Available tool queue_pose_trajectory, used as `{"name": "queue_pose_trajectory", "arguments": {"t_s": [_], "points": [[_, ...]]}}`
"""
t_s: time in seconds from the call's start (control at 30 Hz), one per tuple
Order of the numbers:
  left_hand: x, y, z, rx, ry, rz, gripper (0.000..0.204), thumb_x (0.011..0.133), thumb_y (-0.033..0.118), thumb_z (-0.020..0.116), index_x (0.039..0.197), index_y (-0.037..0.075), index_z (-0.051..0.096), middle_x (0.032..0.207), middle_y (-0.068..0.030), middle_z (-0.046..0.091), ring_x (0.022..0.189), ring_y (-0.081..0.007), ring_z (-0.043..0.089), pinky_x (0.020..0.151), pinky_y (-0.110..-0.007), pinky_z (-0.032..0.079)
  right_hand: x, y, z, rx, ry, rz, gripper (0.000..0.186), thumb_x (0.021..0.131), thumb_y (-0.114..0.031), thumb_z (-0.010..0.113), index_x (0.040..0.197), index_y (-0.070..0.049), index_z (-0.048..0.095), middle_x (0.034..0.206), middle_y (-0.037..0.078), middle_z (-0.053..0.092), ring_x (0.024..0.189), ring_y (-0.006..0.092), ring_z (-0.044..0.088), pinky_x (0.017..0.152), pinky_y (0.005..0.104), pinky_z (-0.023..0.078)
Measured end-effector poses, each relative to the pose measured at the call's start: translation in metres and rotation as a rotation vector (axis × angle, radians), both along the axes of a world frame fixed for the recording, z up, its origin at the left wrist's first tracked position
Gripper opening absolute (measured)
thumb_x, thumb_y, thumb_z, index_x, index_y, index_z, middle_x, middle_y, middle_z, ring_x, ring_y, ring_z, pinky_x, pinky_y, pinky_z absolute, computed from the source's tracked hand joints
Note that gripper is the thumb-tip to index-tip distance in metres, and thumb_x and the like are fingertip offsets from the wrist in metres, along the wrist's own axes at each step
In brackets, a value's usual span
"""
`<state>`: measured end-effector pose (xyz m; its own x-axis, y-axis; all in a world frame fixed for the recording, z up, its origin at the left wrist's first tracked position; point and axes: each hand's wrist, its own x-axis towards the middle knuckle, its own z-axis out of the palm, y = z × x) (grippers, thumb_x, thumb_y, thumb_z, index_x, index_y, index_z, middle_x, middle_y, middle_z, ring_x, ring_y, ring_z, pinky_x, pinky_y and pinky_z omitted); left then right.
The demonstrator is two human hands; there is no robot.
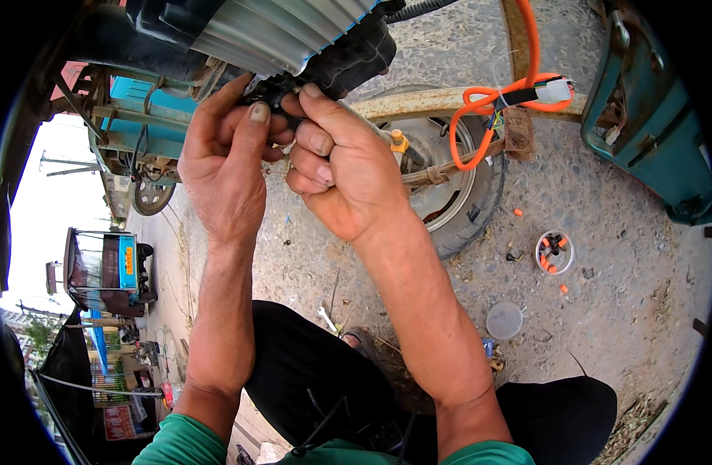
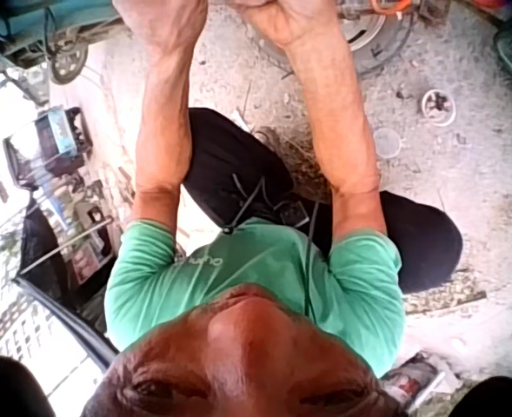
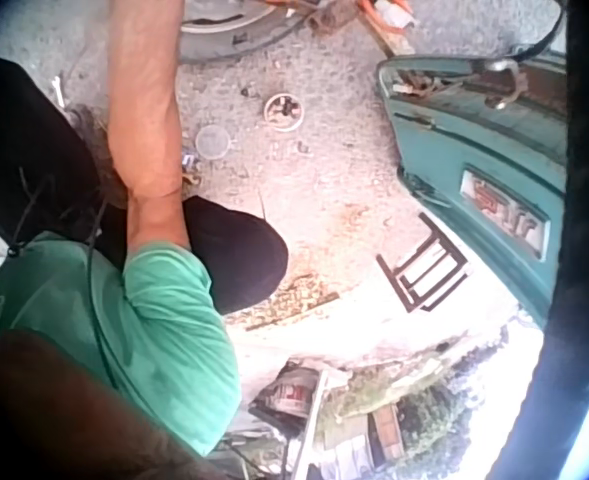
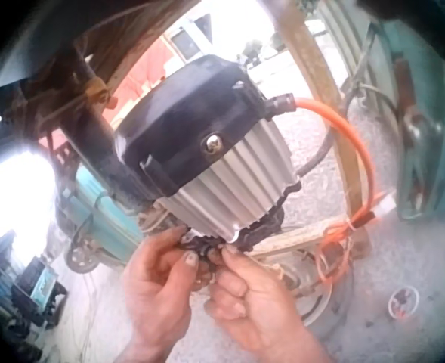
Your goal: The person opens a small container of screws and picks several out. They then insert and tighten screws by hand into the casing of a motor attached to a vehicle's wheel hub.
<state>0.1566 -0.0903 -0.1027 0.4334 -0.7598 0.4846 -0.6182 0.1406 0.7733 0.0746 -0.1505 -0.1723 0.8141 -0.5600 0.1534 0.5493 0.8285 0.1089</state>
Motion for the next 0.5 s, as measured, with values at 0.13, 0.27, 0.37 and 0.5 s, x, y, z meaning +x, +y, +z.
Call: {"name": "queue_pose_trajectory", "arguments": {"t_s": [0.13,0.27,0.37,0.5], "points": [[0.0,0.0,0.0,0.001,0.0,0.005,0.03,0.091,0.001,0.06,0.12,-0.005,0.056,0.079,-0.0058,0.068,0.073,-0.0088,0.065,0.068,-0.022,0.053,-0.003,0.001,0.004,0.018,0.111,-0.023,0.02,0.096,-0.027,0.061,0.099,-0.007,0.061,0.059,-0.008,0.042,0.042,0.0051,0.033,0.041,0.0205,0.026],[0.003,0.002,-0.002,0.022,-0.047,-0.02,0.033,0.093,0.007,0.06,0.125,-0.002,0.054,0.086,-0.0066,0.07,0.074,-0.0101,0.066,0.062,-0.021,0.052,-0.003,0.01,0.013,0.067,0.244,-0.11,0.017,0.093,-0.024,0.065,0.097,-0.008,0.06,0.06,-0.007,0.043,0.043,0.0052,0.034,0.042,0.0204,0.026],[0.004,0.003,-0.001,0.023,-0.012,-0.039,0.034,0.093,0.007,0.061,0.126,-0.002,0.054,0.087,-0.0065,0.069,0.076,-0.0105,0.066,0.062,-0.021,0.052,0.0,0.018,0.019,0.013,0.334,-0.291,0.018,0.092,-0.021,0.065,0.099,-0.006,0.06,0.061,-0.006,0.042,0.044,0.0054,0.034,0.043,0.0207,0.025],[0.0,0.002,0.0,0.023,0.017,-0.041,0.035,0.091,0.002,0.06,0.124,-0.005,0.053,0.082,-0.005,0.067,0.076,-0.0085,0.064,0.071,-0.022,0.053,-0.001,0.018,0.017,-0.079,0.431,-0.46,0.023,0.092,-0.02,0.064,0.103,-0.001,0.058,0.06,-0.005,0.04,0.045,0.0054,0.033,0.043,0.0213,0.025]]}}
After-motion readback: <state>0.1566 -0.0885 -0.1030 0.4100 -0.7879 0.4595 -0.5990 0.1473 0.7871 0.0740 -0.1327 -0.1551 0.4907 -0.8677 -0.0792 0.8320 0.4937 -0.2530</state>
